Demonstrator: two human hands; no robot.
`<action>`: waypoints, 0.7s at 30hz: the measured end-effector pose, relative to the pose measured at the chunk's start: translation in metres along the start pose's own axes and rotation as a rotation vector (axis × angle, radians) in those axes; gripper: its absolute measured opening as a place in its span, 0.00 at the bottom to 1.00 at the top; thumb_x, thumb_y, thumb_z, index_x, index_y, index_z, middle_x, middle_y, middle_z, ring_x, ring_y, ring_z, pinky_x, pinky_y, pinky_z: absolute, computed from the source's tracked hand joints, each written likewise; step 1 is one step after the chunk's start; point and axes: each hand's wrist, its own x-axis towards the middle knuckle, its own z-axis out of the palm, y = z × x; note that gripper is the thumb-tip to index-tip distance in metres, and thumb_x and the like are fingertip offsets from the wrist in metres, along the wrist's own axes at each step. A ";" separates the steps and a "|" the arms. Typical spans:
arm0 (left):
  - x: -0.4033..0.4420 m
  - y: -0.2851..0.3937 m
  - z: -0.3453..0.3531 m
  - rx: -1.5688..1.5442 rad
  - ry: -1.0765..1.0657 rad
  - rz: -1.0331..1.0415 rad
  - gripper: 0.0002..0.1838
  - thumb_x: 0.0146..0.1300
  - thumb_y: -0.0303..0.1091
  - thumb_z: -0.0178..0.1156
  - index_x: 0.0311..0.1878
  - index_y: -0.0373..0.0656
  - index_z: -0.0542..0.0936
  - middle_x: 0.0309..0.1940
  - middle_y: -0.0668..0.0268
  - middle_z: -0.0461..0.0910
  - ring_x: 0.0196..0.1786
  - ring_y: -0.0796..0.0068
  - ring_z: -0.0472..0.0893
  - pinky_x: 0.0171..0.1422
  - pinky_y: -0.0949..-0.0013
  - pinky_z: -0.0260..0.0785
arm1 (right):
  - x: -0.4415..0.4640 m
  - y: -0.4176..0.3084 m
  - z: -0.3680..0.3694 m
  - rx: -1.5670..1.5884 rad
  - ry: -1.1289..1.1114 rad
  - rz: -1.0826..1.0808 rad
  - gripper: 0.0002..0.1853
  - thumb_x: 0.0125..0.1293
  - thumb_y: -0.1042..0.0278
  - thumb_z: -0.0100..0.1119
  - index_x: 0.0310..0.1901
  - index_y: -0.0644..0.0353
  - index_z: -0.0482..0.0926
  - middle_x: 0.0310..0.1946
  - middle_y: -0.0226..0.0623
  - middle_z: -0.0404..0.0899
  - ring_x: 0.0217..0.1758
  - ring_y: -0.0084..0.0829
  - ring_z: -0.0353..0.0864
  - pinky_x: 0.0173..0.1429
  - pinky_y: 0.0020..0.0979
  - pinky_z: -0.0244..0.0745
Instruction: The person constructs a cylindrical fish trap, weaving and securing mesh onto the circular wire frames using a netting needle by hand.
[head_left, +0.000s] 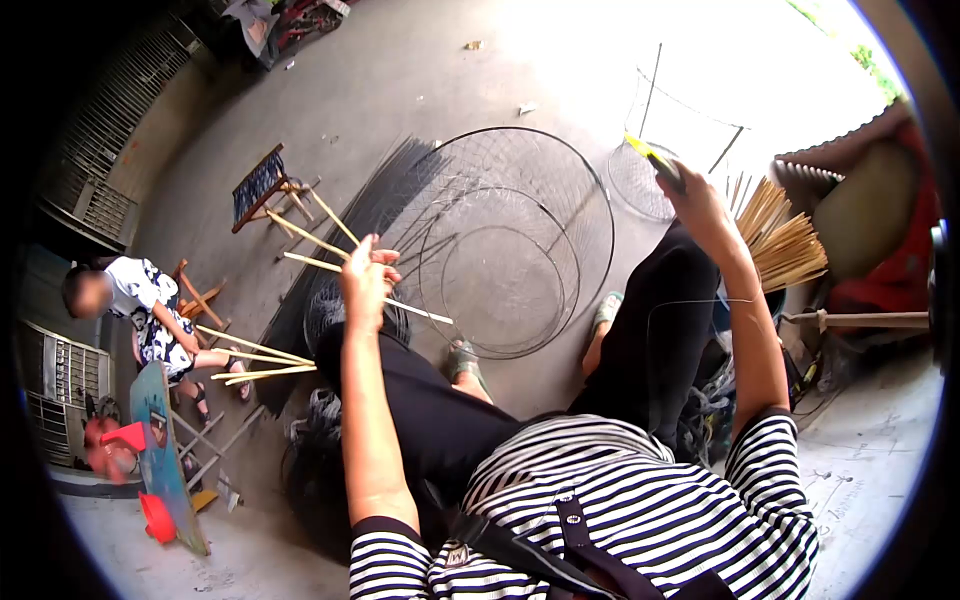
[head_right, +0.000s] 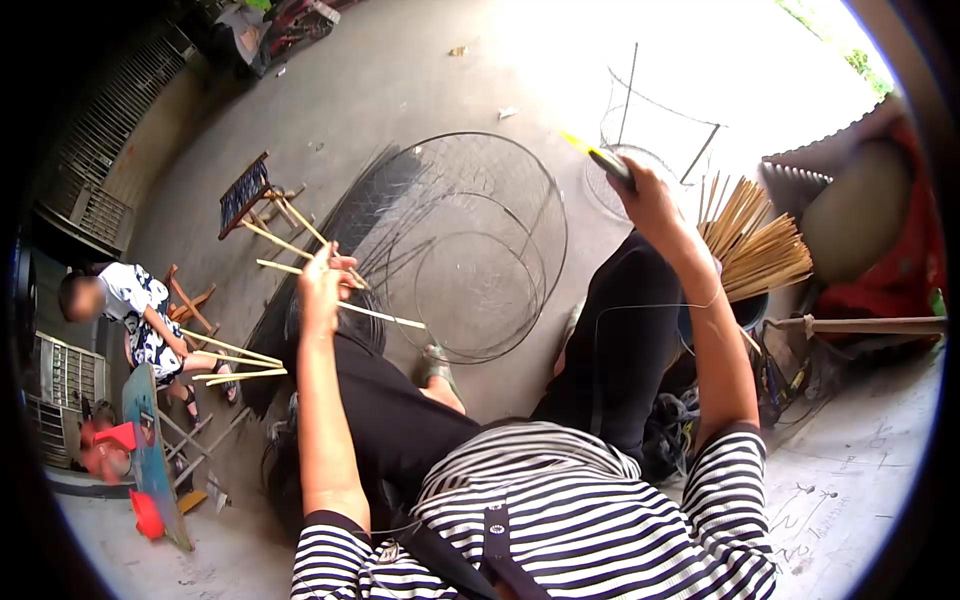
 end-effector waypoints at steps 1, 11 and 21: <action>-0.002 0.001 -0.015 0.001 -0.012 -0.013 0.29 0.61 0.16 0.40 0.68 0.34 0.67 0.38 0.58 0.81 0.24 0.82 0.77 0.21 0.82 0.63 | 0.004 0.004 0.011 0.031 -0.113 0.012 0.15 0.70 0.60 0.58 0.50 0.63 0.78 0.28 0.43 0.80 0.31 0.33 0.80 0.37 0.35 0.73; -0.049 -0.004 0.010 0.728 -0.093 0.487 0.32 0.57 0.20 0.54 0.69 0.33 0.65 0.62 0.45 0.71 0.67 0.51 0.70 0.72 0.56 0.59 | -0.022 -0.016 0.103 -0.195 -0.322 -0.230 0.21 0.70 0.67 0.53 0.64 0.59 0.72 0.31 0.44 0.83 0.30 0.39 0.84 0.35 0.36 0.79; 0.062 -0.038 -0.002 -0.072 0.262 -0.072 0.13 0.64 0.22 0.59 0.52 0.33 0.82 0.32 0.60 0.84 0.21 0.79 0.75 0.22 0.75 0.68 | -0.046 -0.046 0.120 -0.169 -0.453 -0.714 0.16 0.71 0.70 0.48 0.58 0.64 0.74 0.29 0.41 0.81 0.32 0.41 0.84 0.34 0.41 0.78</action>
